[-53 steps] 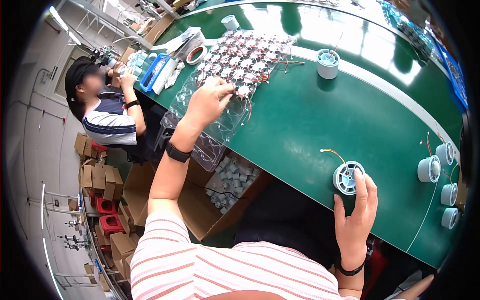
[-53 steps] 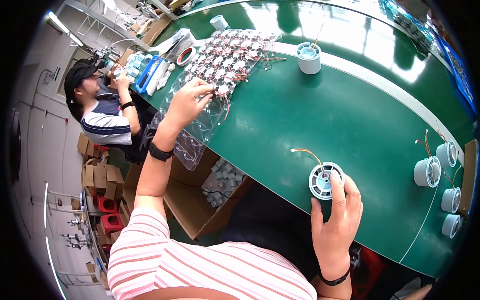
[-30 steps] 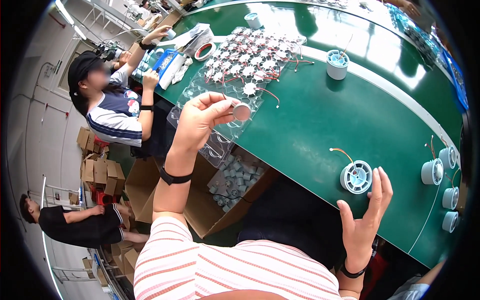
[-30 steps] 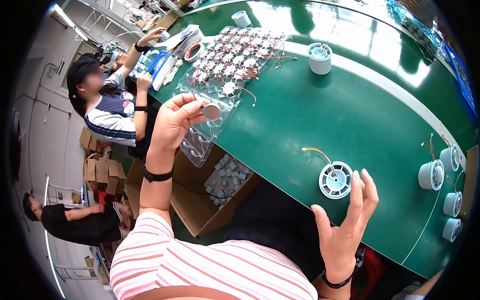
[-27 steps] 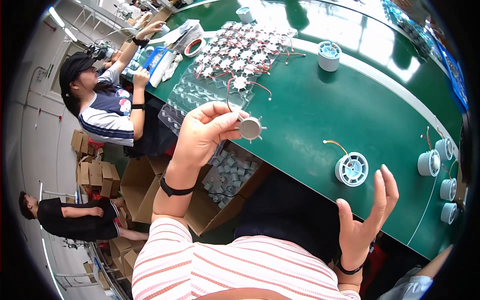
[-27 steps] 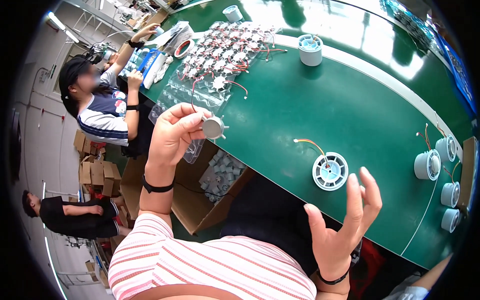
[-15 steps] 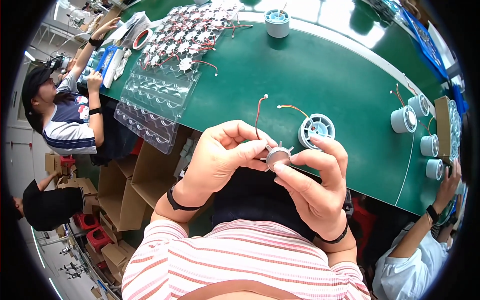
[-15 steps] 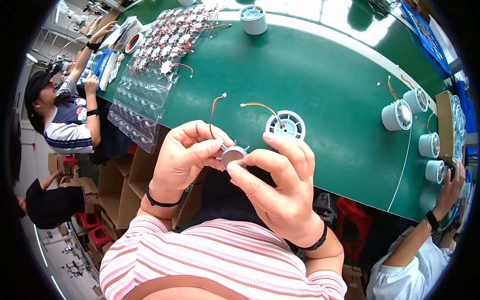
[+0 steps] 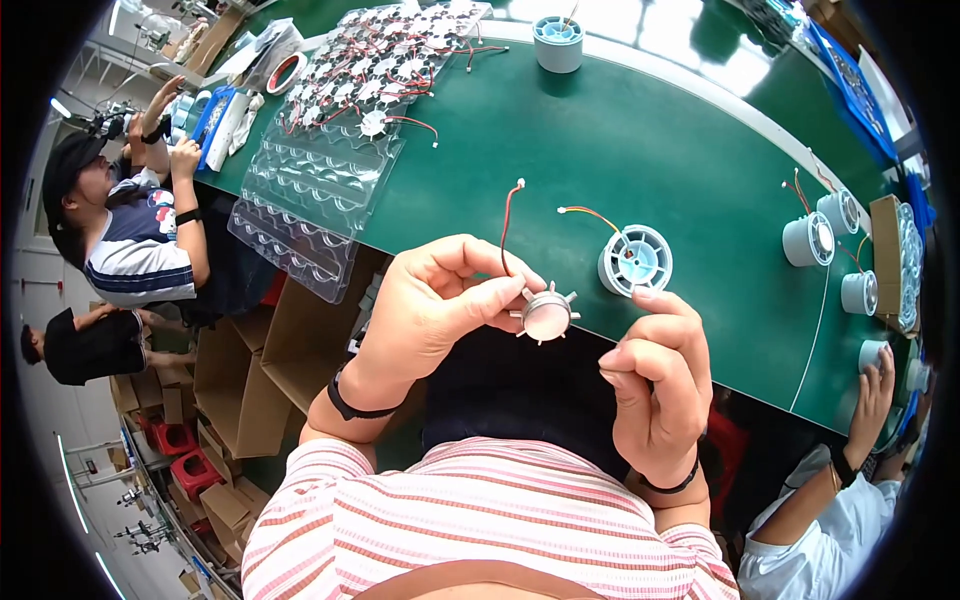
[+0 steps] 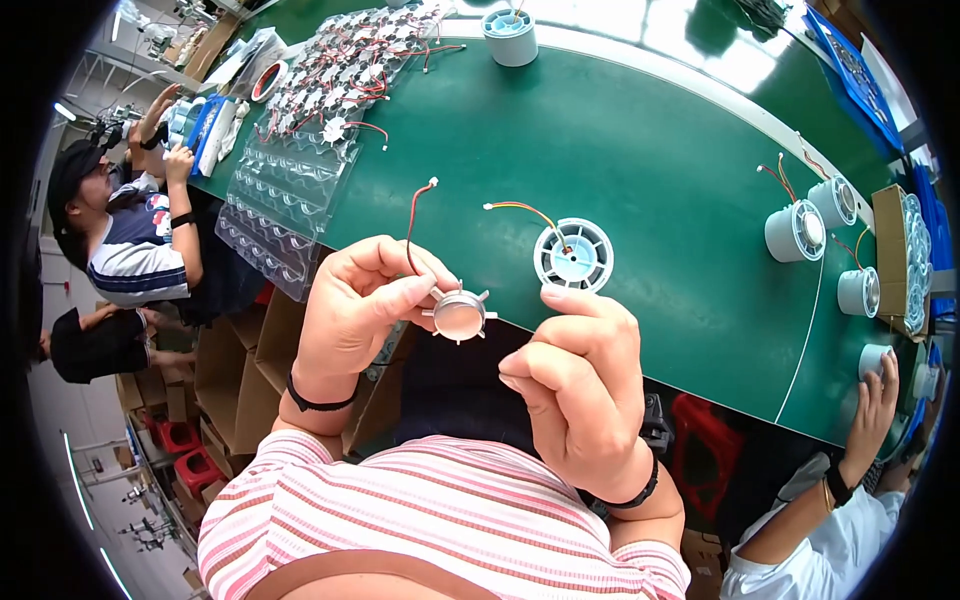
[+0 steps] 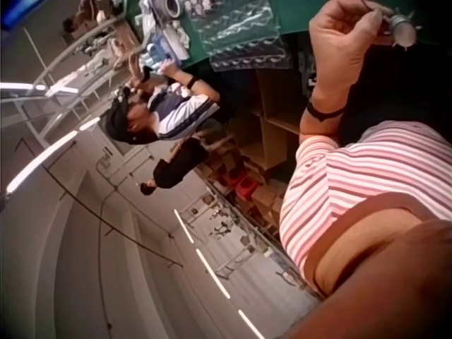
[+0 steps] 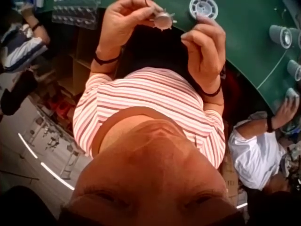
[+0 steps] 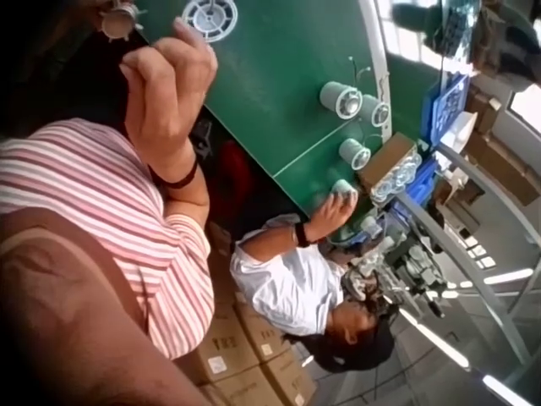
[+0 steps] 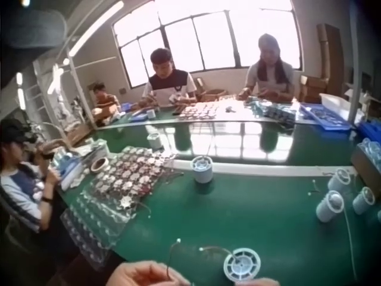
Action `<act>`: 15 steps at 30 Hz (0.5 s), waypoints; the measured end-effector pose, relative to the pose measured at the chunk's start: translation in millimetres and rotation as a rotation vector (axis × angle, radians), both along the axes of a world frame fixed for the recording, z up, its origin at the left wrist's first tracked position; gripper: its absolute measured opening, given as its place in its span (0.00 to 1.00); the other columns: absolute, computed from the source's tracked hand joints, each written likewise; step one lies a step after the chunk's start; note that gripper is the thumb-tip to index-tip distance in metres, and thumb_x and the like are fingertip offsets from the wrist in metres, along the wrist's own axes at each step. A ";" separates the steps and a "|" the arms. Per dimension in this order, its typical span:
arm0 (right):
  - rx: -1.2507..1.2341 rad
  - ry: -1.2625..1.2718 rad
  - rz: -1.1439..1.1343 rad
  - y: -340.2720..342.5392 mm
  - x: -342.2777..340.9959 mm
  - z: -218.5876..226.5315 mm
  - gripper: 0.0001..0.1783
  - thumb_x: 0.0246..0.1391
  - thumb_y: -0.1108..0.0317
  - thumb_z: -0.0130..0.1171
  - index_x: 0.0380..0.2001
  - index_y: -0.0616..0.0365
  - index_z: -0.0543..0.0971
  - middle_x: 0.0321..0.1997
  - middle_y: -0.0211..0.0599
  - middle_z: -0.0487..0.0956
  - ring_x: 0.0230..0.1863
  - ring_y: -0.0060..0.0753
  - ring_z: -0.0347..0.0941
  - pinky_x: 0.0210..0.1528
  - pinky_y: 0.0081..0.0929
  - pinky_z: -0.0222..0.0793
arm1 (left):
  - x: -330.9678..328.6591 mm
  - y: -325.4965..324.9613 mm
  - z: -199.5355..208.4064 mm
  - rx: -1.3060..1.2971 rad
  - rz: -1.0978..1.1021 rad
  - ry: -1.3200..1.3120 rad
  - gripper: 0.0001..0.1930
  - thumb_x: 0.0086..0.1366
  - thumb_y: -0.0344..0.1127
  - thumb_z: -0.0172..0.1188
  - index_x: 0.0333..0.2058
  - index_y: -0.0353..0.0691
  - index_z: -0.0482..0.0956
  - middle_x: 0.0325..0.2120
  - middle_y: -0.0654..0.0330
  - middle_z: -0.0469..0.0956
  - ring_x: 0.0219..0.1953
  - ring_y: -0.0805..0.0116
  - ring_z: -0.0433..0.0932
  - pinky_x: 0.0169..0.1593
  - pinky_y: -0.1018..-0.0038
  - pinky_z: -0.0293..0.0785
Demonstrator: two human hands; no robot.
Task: The person picks up a motor and a plastic housing, threads the wires through the housing, and presses the motor into place by hand. After seating the motor, the person sets the assembled unit aside on the table and repeats the process.
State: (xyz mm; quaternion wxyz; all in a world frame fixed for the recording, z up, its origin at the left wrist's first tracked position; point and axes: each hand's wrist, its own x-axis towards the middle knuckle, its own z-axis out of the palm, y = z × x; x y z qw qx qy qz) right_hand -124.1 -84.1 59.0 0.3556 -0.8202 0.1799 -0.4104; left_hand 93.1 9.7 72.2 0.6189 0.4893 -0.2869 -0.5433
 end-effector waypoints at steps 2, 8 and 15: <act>0.058 -0.025 0.028 0.9 -4.9 0.3 0.15 0.43 0.75 0.75 0.36 0.55 0.85 0.34 0.33 0.77 0.49 0.49 0.76 0.51 0.41 0.71 | -0.1 -1.3 2.0 0.036 0.074 -0.057 0.03 0.69 0.23 0.61 0.38 0.29 0.78 0.41 0.48 0.83 0.40 0.66 0.85 0.41 0.72 0.87; -0.127 0.031 -0.053 -2.3 14.6 1.8 0.17 0.43 0.75 0.75 0.39 0.56 0.86 0.34 0.32 0.76 0.49 0.48 0.76 0.51 0.39 0.72 | -3.0 3.2 -2.4 -0.097 -0.005 -0.129 0.04 0.70 0.21 0.60 0.42 0.28 0.80 0.41 0.53 0.84 0.43 0.69 0.85 0.48 0.75 0.84; -0.066 0.010 -0.033 -0.4 21.8 -6.8 0.13 0.47 0.80 0.72 0.38 0.56 0.83 0.32 0.33 0.73 0.48 0.44 0.75 0.58 0.43 0.72 | -19.4 1.6 -3.5 -0.192 0.021 -0.282 0.03 0.68 0.17 0.58 0.39 0.28 0.77 0.41 0.47 0.82 0.40 0.69 0.83 0.45 0.75 0.83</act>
